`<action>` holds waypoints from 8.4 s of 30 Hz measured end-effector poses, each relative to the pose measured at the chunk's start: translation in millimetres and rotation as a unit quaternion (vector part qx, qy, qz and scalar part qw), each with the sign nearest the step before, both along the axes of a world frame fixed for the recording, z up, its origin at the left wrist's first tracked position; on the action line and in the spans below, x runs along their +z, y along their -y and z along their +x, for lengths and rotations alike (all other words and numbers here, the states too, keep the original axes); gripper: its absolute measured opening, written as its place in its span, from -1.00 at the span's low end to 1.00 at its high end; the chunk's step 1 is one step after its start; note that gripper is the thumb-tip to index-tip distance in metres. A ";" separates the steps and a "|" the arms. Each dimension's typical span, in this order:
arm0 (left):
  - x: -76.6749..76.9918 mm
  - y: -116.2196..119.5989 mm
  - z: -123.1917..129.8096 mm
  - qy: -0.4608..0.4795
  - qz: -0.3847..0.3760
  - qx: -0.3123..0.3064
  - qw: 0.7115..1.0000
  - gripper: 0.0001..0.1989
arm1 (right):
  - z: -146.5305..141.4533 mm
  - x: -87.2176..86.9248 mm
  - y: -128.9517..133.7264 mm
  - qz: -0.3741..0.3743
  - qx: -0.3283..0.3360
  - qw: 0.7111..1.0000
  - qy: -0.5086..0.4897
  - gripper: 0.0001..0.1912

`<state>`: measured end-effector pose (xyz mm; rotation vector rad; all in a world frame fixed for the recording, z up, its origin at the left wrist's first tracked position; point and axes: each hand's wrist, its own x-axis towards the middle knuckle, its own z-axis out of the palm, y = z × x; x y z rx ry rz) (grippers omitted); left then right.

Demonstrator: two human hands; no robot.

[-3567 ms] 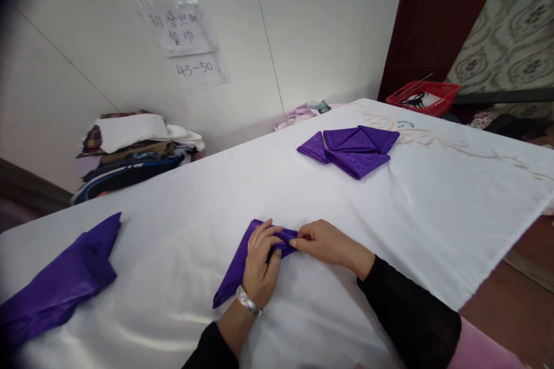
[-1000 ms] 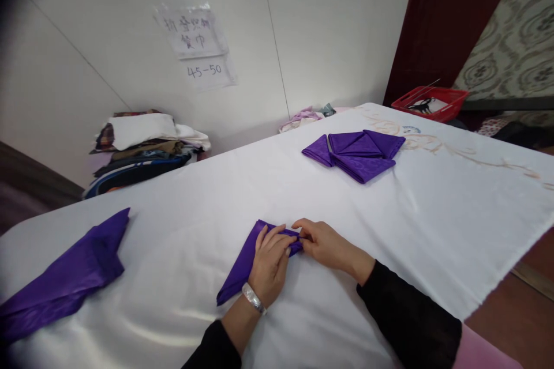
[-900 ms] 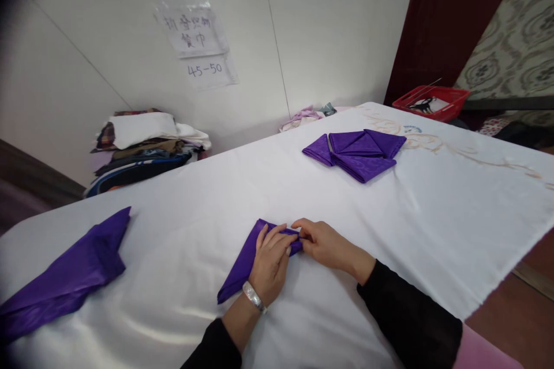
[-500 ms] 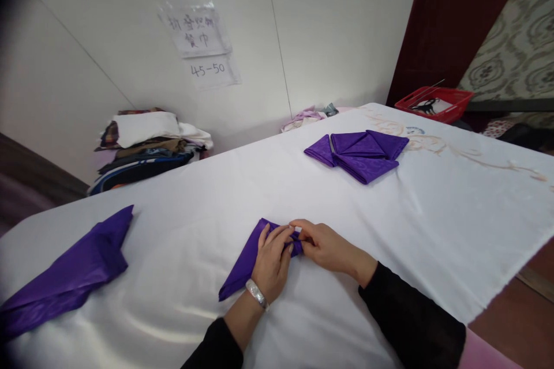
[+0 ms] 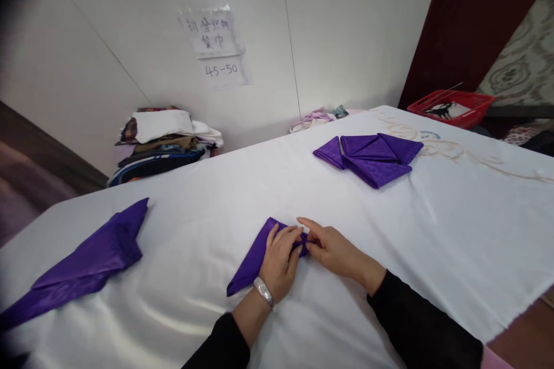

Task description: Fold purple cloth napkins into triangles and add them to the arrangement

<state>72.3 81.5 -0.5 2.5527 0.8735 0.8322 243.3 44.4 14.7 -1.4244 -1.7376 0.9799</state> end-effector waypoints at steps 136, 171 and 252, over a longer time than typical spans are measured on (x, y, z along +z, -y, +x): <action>0.0 40.3 -101.4 -0.201 -0.108 0.324 0.918 -0.56 | -29.6 -26.2 25.1 0.067 0.005 0.929 0.363 -0.23; -9.8 7.7 -75.5 0.172 -0.251 0.190 0.934 -0.90 | -20.2 -30.8 -13.4 0.079 -0.127 0.964 0.222 -0.58; 0.1 84.0 -81.3 -0.199 -0.034 0.091 0.975 -0.50 | -27.3 -16.1 2.8 0.317 0.105 0.904 0.268 -0.67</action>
